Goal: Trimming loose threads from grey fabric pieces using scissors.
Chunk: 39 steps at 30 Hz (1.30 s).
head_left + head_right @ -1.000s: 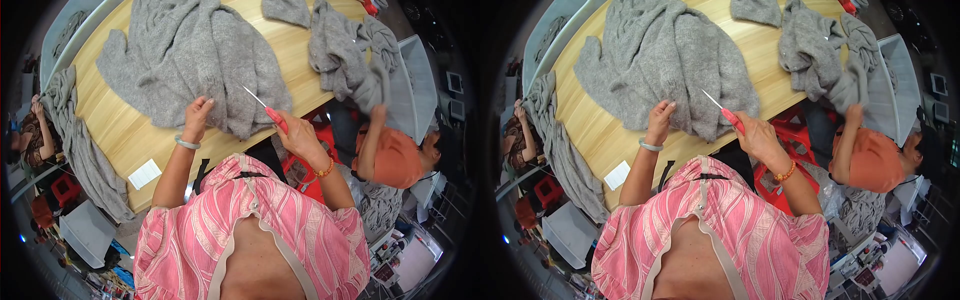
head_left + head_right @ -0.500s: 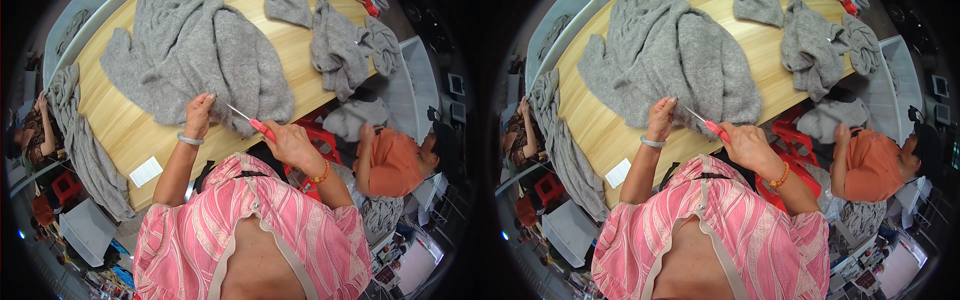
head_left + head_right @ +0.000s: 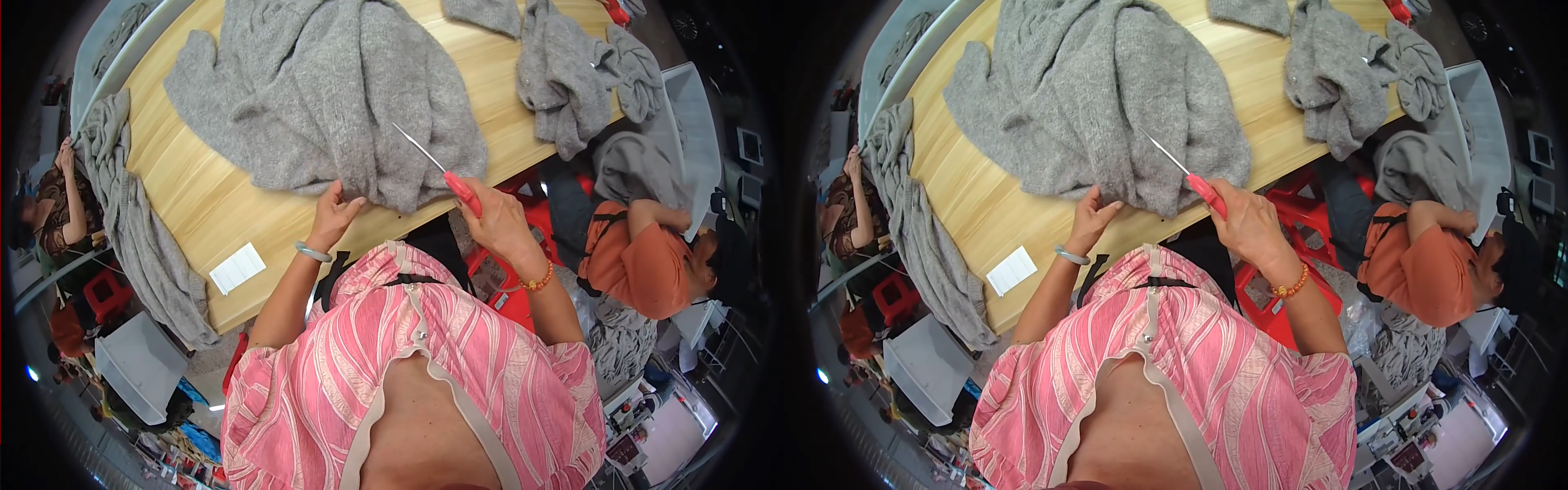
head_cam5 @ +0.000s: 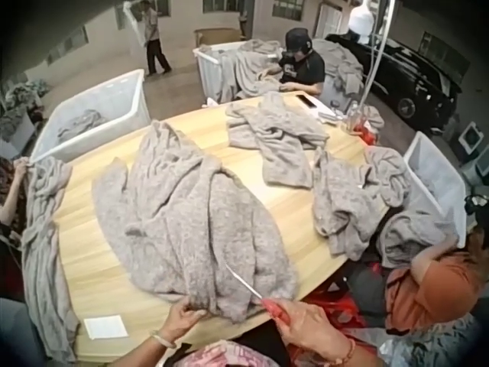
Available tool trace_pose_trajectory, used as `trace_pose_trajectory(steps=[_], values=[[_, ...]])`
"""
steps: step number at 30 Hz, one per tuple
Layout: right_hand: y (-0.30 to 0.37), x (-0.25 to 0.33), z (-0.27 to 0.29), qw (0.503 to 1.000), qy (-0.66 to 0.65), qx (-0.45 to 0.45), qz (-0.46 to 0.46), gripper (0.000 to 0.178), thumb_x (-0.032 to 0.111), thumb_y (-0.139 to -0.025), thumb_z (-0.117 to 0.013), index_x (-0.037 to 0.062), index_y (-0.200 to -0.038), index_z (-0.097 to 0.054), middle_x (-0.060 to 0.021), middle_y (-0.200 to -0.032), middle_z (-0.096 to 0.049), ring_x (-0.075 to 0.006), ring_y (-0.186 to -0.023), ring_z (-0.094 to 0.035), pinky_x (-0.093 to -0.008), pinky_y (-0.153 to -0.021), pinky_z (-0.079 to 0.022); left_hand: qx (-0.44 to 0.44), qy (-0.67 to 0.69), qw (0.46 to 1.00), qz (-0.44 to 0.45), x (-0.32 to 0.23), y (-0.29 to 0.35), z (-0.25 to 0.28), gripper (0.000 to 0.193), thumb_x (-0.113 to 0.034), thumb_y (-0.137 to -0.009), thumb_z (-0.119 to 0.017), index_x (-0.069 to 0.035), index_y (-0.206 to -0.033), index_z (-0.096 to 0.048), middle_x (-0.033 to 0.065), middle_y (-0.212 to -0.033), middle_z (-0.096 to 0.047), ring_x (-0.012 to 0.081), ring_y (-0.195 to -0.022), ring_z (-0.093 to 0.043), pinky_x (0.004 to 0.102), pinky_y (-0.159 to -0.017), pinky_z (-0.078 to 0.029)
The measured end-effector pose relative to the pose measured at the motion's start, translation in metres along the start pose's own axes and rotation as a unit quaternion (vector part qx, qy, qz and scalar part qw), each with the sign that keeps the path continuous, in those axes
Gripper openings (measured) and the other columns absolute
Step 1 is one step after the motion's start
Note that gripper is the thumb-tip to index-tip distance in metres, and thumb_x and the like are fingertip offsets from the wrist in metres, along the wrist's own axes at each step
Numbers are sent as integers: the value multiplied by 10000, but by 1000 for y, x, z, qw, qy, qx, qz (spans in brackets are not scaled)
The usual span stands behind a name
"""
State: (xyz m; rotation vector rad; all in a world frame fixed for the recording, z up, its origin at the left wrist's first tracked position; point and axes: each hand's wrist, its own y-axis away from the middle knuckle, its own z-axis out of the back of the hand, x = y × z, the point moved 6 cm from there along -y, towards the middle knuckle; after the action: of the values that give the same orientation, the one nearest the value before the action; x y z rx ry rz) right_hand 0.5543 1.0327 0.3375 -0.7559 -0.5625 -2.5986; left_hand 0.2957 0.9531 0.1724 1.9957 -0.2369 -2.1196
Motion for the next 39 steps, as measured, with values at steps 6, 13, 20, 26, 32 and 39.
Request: trace_pose_trajectory(steps=[6,13,20,26,32,39], values=[[10,-1,-3,1000,14,17,11,298,212,-867,-580,127,-1151,-547,-204,-807,-622,-401,-767,-602,-481,-667,-467,-14,48,999,18,-25,-13,-5,90,-35,-863,-576,14,-908,-636,-28,-786,-594,51,-683,-495,218,-612,-419],[24,22,-3,989,61,135,3,304,229,-835,-610,126,-1115,-553,-190,-752,-623,-405,-726,-605,-493,-659,-471,-24,123,992,-9,-70,-21,-25,112,-15,-875,-551,20,-920,-647,-9,-814,-635,49,-701,-537,210,-613,-449],[23,28,2,989,82,117,48,237,229,-857,-573,105,-1059,-556,-186,-701,-627,-396,-684,-624,-489,-650,-487,-15,49,999,13,-69,-18,-25,151,9,-864,-532,36,-946,-656,19,-840,-673,57,-760,-577,227,-683,-485],[18,30,0,985,76,151,35,246,234,-850,-578,90,-1048,-554,-198,-706,-624,-397,-709,-627,-491,-658,-488,-14,29,999,-15,-49,-21,-19,161,9,-864,-523,43,-955,-651,30,-837,-684,65,-742,-580,237,-682,-490],[17,19,-8,990,67,121,38,313,264,-828,-624,113,-1095,-564,-191,-683,-604,-396,-672,-605,-475,-619,-480,35,92,989,107,-48,-22,-22,162,-80,-917,-518,20,-967,-635,46,-841,-671,134,-769,-625,284,-725,-516],[20,14,0,997,6,65,39,224,229,-840,-599,110,-1024,-555,-216,-717,-613,-391,-710,-621,-477,-627,-489,0,496,850,177,-74,-33,-35,270,-215,-964,-480,-11,-1132,-534,102,-1140,-593,232,-1107,-549,448,-961,-440]])
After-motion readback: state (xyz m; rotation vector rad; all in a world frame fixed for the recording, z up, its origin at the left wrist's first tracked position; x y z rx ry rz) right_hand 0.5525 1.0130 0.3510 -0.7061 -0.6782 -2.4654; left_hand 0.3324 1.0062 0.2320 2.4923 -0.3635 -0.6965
